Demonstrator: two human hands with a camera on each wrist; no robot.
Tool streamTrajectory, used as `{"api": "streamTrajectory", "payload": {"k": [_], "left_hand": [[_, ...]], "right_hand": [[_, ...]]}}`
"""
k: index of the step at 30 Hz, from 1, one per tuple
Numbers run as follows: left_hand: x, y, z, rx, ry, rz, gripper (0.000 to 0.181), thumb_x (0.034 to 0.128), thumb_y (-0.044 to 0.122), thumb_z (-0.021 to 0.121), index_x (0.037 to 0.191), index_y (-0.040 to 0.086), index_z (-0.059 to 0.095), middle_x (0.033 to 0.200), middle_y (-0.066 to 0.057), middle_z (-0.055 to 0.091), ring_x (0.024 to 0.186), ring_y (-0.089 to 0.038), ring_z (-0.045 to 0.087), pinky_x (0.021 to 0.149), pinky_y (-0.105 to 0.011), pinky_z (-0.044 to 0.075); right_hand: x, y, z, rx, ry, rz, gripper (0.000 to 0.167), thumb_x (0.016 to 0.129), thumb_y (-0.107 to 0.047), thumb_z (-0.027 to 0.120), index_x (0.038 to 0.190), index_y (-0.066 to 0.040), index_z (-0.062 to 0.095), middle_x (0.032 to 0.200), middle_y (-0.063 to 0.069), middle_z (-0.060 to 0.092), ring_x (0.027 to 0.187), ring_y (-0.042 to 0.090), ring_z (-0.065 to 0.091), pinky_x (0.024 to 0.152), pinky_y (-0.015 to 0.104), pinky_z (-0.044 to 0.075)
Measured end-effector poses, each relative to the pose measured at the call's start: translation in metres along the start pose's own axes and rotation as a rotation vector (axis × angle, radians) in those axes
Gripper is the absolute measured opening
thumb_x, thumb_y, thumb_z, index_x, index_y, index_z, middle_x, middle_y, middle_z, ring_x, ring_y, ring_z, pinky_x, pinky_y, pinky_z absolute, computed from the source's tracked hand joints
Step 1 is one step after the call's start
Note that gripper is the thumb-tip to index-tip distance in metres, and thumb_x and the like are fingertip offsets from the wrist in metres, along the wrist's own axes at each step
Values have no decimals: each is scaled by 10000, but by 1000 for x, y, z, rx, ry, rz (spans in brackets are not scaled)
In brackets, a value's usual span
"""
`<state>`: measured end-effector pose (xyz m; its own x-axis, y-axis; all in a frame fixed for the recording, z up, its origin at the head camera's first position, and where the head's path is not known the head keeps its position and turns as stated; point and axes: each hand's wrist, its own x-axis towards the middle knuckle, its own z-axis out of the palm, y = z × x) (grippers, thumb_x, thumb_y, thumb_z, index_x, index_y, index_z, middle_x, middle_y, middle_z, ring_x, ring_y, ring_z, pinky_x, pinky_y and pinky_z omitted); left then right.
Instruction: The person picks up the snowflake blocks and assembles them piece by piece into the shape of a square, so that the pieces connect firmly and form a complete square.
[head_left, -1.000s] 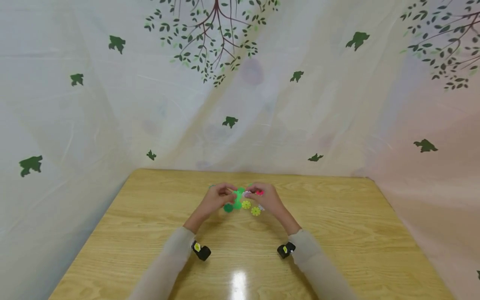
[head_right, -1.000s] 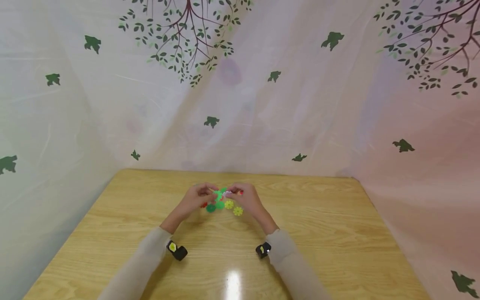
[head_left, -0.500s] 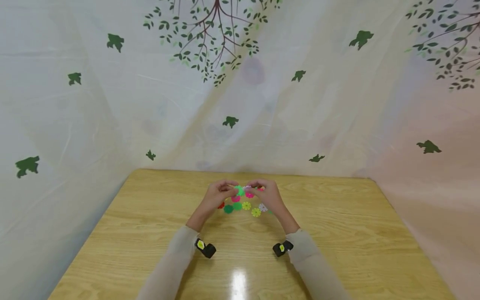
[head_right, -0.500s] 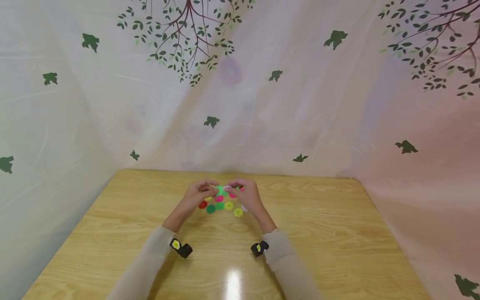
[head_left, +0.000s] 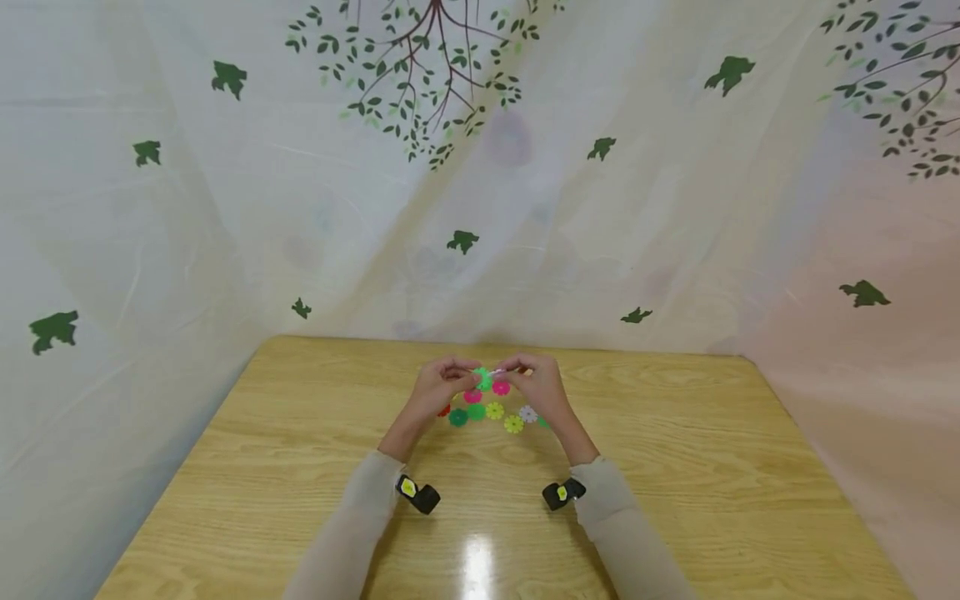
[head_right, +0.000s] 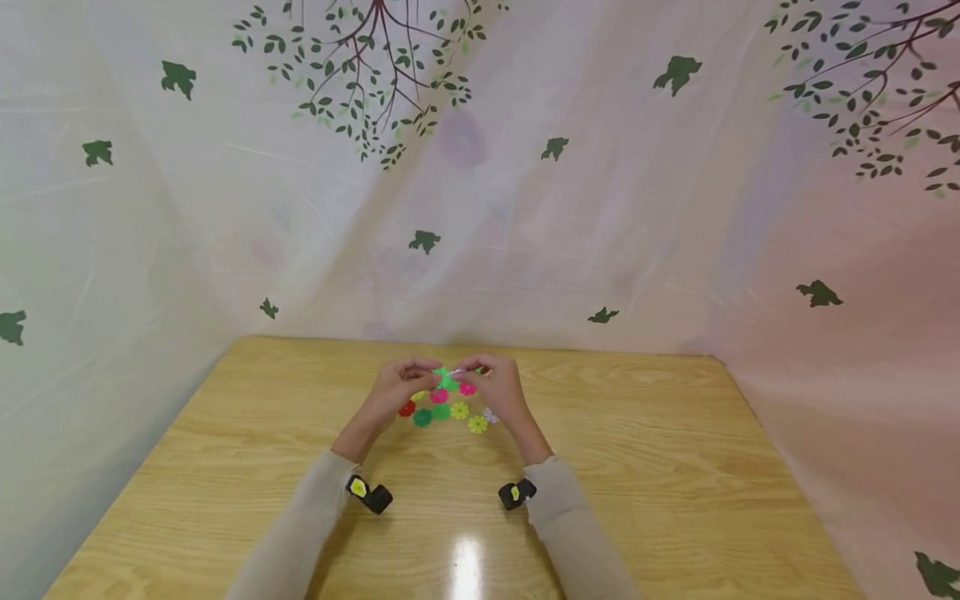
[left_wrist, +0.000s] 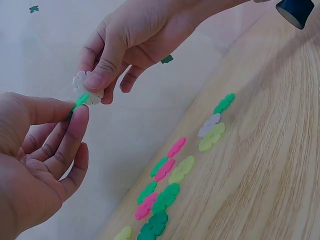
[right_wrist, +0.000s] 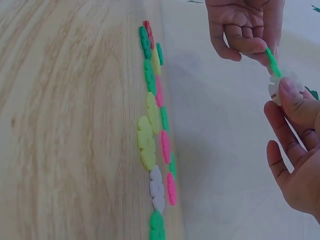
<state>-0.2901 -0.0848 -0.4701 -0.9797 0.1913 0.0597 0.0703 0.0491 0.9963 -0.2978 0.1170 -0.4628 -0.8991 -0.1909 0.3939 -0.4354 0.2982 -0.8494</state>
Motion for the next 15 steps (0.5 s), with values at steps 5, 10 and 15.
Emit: {"api": "streamTrajectory", "payload": {"k": [5, 10, 15], "left_hand": [[-1, 4, 4, -24, 8, 15, 228, 930, 32, 709, 1130, -74, 689, 823, 52, 723, 798, -186, 727, 806, -384, 603], [1, 0, 8, -57, 25, 36, 224, 923, 9, 706, 1118, -100, 686, 804, 47, 706, 769, -159, 710, 744, -280, 587], [1, 2, 13, -104, 30, 39, 221, 930, -10, 683, 1116, -128, 666, 799, 38, 707, 729, -127, 706, 708, -252, 586]], "right_hand": [[0, 0, 1, 21, 36, 2, 58, 865, -32, 792, 819, 0, 774, 806, 175, 749, 613, 128, 519, 557, 192, 423], [-1, -4, 3, 53, 80, -5, 60, 843, 56, 776, 787, 58, 753, 789, 248, 729, 583, 66, 473, 557, 176, 389], [-6, -24, -1, 109, 88, -44, 71, 831, 126, 749, 777, 149, 710, 797, 338, 695, 590, 88, 518, 559, 161, 401]]}}
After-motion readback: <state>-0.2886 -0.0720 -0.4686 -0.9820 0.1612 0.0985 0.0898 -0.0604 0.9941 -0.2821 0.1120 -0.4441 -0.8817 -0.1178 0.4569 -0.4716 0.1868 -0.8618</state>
